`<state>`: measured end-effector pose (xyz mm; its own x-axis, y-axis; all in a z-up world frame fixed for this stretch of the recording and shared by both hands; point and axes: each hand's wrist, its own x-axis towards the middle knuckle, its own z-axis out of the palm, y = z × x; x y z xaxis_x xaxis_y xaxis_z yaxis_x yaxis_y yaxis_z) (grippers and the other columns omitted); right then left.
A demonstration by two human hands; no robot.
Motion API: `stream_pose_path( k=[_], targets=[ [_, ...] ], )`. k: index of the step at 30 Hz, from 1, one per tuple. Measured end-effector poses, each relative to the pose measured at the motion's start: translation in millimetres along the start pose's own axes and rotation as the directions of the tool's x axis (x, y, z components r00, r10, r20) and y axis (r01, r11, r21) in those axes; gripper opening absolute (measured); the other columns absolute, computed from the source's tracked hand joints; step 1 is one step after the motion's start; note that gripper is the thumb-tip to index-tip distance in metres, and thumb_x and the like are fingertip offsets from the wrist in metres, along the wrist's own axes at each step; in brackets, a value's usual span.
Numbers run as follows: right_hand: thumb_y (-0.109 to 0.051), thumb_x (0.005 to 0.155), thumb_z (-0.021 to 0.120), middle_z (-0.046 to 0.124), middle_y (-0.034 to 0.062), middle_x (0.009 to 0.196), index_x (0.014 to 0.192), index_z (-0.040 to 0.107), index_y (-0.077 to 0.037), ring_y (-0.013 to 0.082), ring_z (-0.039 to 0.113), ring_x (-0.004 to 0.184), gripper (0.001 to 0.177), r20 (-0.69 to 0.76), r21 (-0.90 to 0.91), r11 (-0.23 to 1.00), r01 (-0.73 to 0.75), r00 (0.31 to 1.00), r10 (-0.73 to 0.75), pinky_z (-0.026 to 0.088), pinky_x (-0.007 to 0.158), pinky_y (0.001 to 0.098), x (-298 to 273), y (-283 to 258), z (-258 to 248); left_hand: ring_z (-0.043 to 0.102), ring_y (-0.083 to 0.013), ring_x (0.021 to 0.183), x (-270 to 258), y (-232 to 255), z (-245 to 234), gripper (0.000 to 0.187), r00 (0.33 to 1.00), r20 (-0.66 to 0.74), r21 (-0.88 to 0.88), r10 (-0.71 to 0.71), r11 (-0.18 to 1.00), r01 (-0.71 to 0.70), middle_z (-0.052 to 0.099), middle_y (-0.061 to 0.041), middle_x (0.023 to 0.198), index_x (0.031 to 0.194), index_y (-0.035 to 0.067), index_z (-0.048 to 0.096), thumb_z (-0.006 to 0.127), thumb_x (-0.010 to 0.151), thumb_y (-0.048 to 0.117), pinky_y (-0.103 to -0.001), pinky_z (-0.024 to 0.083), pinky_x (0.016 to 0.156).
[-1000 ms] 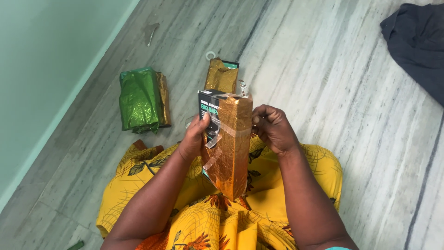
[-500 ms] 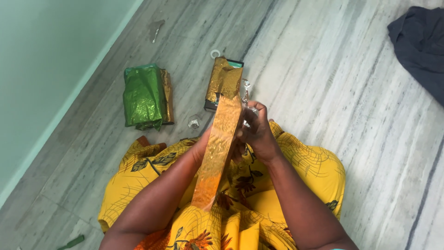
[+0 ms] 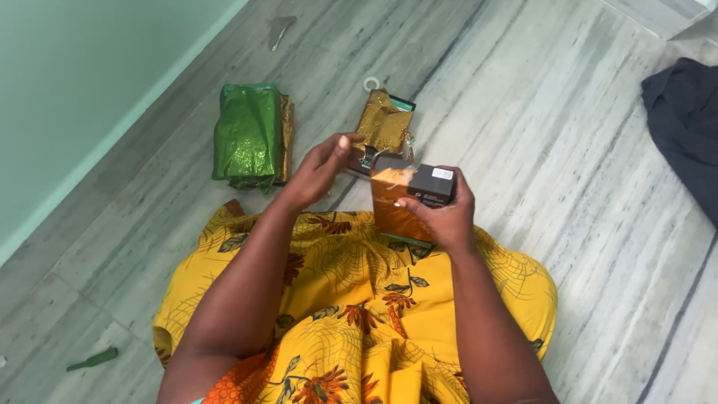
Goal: The person sits on the floor and wraps several small rectangular boxes with green and gold metallic wrapping paper. They fold the paper around each box, smooth the edges, and secure the packages with clear tape, stacking the finished gifts nearby.
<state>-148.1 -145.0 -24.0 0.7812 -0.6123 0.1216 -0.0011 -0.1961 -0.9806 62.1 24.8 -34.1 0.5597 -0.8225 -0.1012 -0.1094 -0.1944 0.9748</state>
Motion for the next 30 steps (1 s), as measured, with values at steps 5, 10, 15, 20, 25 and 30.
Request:
stream_pose_path(
  k=[5,10,15,20,25,30],
  targets=[
    [-0.014,0.076,0.093,0.074,0.007,0.107,0.115,0.057,-0.003,0.0144,0.072,0.101,0.054,-0.084,-0.012,0.999,-0.032,0.996,0.031,0.063,0.091,0.0287,6.6,-0.5,3.0,0.064,-0.0293,0.125,-19.1,34.5,23.2,0.047,0.98,-0.142,0.157,0.141,0.981,-0.118,0.066,-0.014,0.136,0.142,0.012,0.059,0.046,0.107,0.04,-0.048,0.053,0.102],
    [-0.013,0.075,0.093,0.073,0.0072,0.107,0.116,0.057,-0.004,0.016,0.073,0.098,0.055,-0.166,-0.057,0.994,-0.097,0.982,0.086,0.064,0.087,0.0282,6.3,3.3,6.7,0.068,-0.0273,0.12,-30.6,45.3,46.9,0.039,0.961,-0.152,0.328,0.231,0.929,-0.171,0.066,-0.01,0.14,0.143,0.019,0.06,0.051,0.106,0.028,-0.045,0.058,0.102],
    [-0.013,0.072,0.092,0.072,0.0064,0.108,0.117,0.061,-0.008,0.0182,0.073,0.096,0.055,-0.217,0.22,0.968,-0.124,0.961,0.172,0.064,0.086,0.032,12.4,23.9,-0.3,0.053,-0.0382,0.132,-28.0,51.9,53.9,0.059,0.91,-0.012,0.661,0.414,0.686,-0.304,0.054,-0.019,0.151,0.154,0.03,0.042,0.062,0.1,0.037,-0.052,0.043,0.108],
    [-0.026,0.076,0.091,0.072,0.0045,0.111,0.113,0.07,-0.009,0.0208,0.071,0.105,0.046,-0.178,0.63,0.756,-0.18,0.914,0.365,0.061,0.083,0.041,19.5,41.7,-24.7,0.05,-0.0417,0.137,-30.9,63.4,29.7,0.094,0.986,0.167,0.229,0.01,0.972,-0.048,0.042,-0.03,0.153,0.162,0.025,0.005,0.068,0.095,0.043,-0.053,0.04,0.115],
    [-0.034,0.084,0.089,0.065,0.0055,0.118,0.123,0.065,-0.008,0.0244,0.064,0.112,0.052,-0.079,0.677,0.709,-0.196,0.939,0.335,0.06,0.093,0.0481,16.4,38.1,-32.1,0.057,-0.0381,0.133,-35.1,67.6,14.0,0.09,0.971,0.238,0.186,-0.037,0.982,-0.008,0.035,-0.023,0.161,0.163,0.028,0.008,0.064,0.094,0.037,-0.051,0.042,0.115],
    [-0.035,0.088,0.077,0.066,0.0097,0.127,0.136,0.054,-0.017,0.0284,0.064,0.115,0.057,-0.052,0.638,0.73,-0.247,0.931,0.36,0.053,0.091,0.0452,19.3,17.4,-40.0,0.053,-0.0359,0.137,-18.9,28.7,-87.8,0.074,0.98,-0.201,0.141,0.013,0.99,0.016,0.039,-0.02,0.162,0.16,0.02,0.028,0.066,0.097,0.028,-0.046,0.047,0.11]
  ],
)
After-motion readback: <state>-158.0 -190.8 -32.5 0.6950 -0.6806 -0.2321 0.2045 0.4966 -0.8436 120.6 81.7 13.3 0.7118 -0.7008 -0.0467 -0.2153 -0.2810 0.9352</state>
